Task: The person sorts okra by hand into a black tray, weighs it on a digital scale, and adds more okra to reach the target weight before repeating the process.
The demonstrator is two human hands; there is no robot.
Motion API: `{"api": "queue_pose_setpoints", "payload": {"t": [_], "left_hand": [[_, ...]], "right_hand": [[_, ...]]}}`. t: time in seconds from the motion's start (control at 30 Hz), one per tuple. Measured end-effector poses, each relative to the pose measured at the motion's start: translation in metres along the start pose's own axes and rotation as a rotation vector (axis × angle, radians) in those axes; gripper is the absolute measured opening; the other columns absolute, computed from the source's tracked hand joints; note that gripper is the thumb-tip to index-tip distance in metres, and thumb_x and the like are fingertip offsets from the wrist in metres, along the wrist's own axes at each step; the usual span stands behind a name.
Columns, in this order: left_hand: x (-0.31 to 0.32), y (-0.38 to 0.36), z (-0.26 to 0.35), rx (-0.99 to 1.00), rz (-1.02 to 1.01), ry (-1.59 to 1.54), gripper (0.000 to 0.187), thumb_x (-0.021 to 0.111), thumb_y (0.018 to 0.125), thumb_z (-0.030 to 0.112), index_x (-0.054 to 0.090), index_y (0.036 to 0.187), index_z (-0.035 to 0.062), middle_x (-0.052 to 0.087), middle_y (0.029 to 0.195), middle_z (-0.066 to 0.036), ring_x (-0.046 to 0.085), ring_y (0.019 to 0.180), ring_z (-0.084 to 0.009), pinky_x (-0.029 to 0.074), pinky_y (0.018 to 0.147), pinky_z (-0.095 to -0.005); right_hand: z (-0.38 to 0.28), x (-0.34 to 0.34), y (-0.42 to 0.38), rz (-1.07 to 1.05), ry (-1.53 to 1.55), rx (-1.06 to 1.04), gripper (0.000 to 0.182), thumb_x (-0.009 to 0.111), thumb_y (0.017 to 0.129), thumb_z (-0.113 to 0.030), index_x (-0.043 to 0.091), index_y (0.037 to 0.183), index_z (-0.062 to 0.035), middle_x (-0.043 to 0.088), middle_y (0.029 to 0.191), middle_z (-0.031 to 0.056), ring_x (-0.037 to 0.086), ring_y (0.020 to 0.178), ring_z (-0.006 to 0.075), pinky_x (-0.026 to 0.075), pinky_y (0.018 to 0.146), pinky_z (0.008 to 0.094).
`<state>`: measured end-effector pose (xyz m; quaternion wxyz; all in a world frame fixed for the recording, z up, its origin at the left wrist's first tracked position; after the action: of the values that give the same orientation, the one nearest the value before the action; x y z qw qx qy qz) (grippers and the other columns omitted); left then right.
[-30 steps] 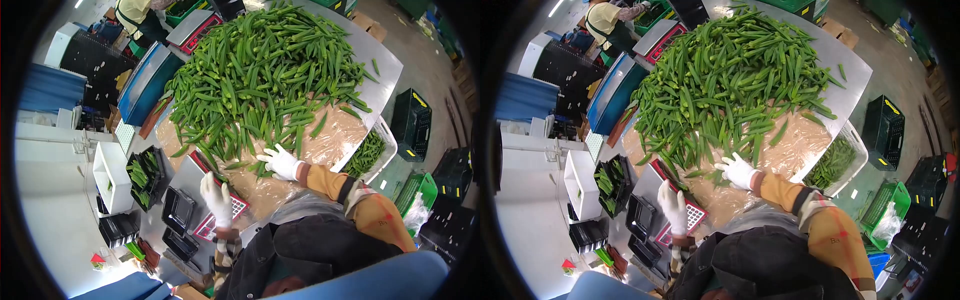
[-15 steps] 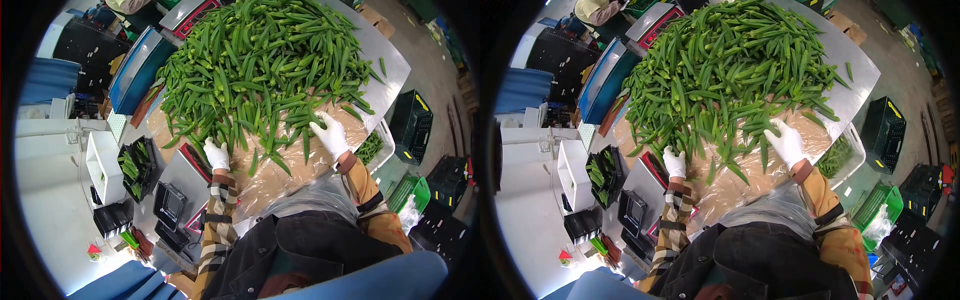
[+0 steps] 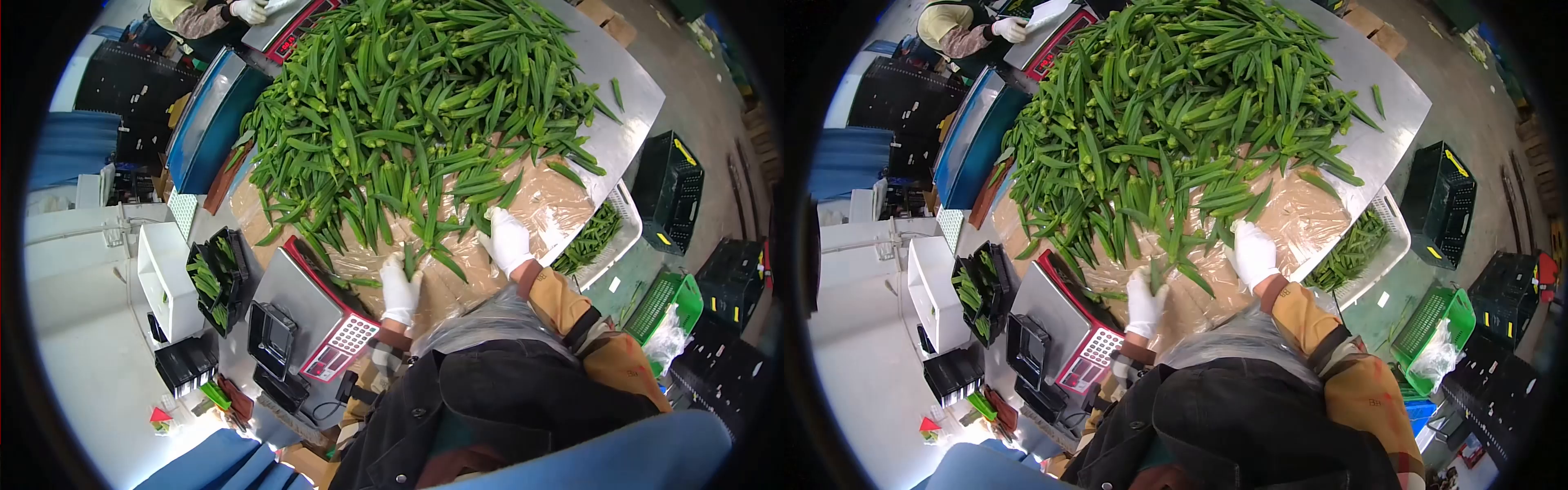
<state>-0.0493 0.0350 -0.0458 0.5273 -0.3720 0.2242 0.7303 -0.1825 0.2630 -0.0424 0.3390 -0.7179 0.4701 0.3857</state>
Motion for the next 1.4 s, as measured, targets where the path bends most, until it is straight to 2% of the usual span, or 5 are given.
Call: {"api": "queue_pose_setpoints", "payload": {"t": [0.3,0.63,0.93,1.17,1.4], "left_hand": [[-0.044,0.032,0.021,-0.064,0.022,-0.049,0.030,0.062,0.078,0.000,0.057,0.107,-0.0018,0.053,0.102,-0.022,0.054,0.095,-0.0386,0.045,0.087,-0.0424],[0.031,0.086,0.082,0.225,-0.148,0.496,0.043,0.077,0.072,0.012,0.054,0.107,0.0018,0.060,0.100,-0.018,0.056,0.096,-0.0387,0.048,0.084,-0.0458],[-0.064,0.079,0.054,-0.091,-0.035,-0.569,0.057,0.071,0.083,0.005,0.045,0.133,0.0000,0.063,0.106,-0.013,0.062,0.100,-0.0178,0.051,0.090,-0.0307],[-0.005,0.055,0.068,0.188,-0.123,0.279,0.060,0.080,0.071,0.016,0.058,0.125,0.0037,0.055,0.123,-0.018,0.049,0.115,-0.0402,0.042,0.098,-0.0471],[0.036,0.068,0.073,0.174,-0.286,0.635,0.054,0.079,0.070,0.030,0.062,0.116,0.0082,0.066,0.104,-0.012,0.058,0.107,-0.0327,0.042,0.089,-0.0465]], "right_hand": [[0.009,-0.035,-0.002,-0.305,0.311,-0.041,0.038,0.070,0.077,-0.019,0.063,0.112,-0.0080,0.062,0.096,0.0151,0.064,0.089,0.0360,0.053,0.079,0.0442],[-0.026,-0.022,0.085,-0.136,-0.404,-0.454,0.042,0.078,0.067,-0.021,0.064,0.106,-0.0097,0.059,0.101,0.0094,0.058,0.100,0.0275,0.044,0.084,0.0391],[-0.003,-0.115,0.072,0.076,0.106,-0.364,0.045,0.078,0.067,-0.028,0.060,0.099,-0.0022,0.059,0.096,0.0158,0.058,0.093,0.0344,0.047,0.083,0.0443],[0.046,-0.042,0.041,-0.067,-0.525,-0.462,0.045,0.079,0.067,-0.031,0.056,0.096,-0.0059,0.057,0.092,0.0113,0.058,0.090,0.0281,0.044,0.077,0.0395],[-0.017,-0.053,0.040,-0.086,-0.169,-0.609,0.033,0.073,0.072,-0.024,0.060,0.097,-0.0078,0.059,0.090,0.0103,0.058,0.088,0.0295,0.044,0.078,0.0399]]}}
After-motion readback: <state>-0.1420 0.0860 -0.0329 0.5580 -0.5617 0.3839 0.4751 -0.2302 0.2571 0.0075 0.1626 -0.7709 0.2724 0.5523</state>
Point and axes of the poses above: each hand's wrist, its own y-axis towards the middle knuckle, its own x-axis out of the palm, z = x × y, the point moved 5 cm from there along y, towards the middle knuckle
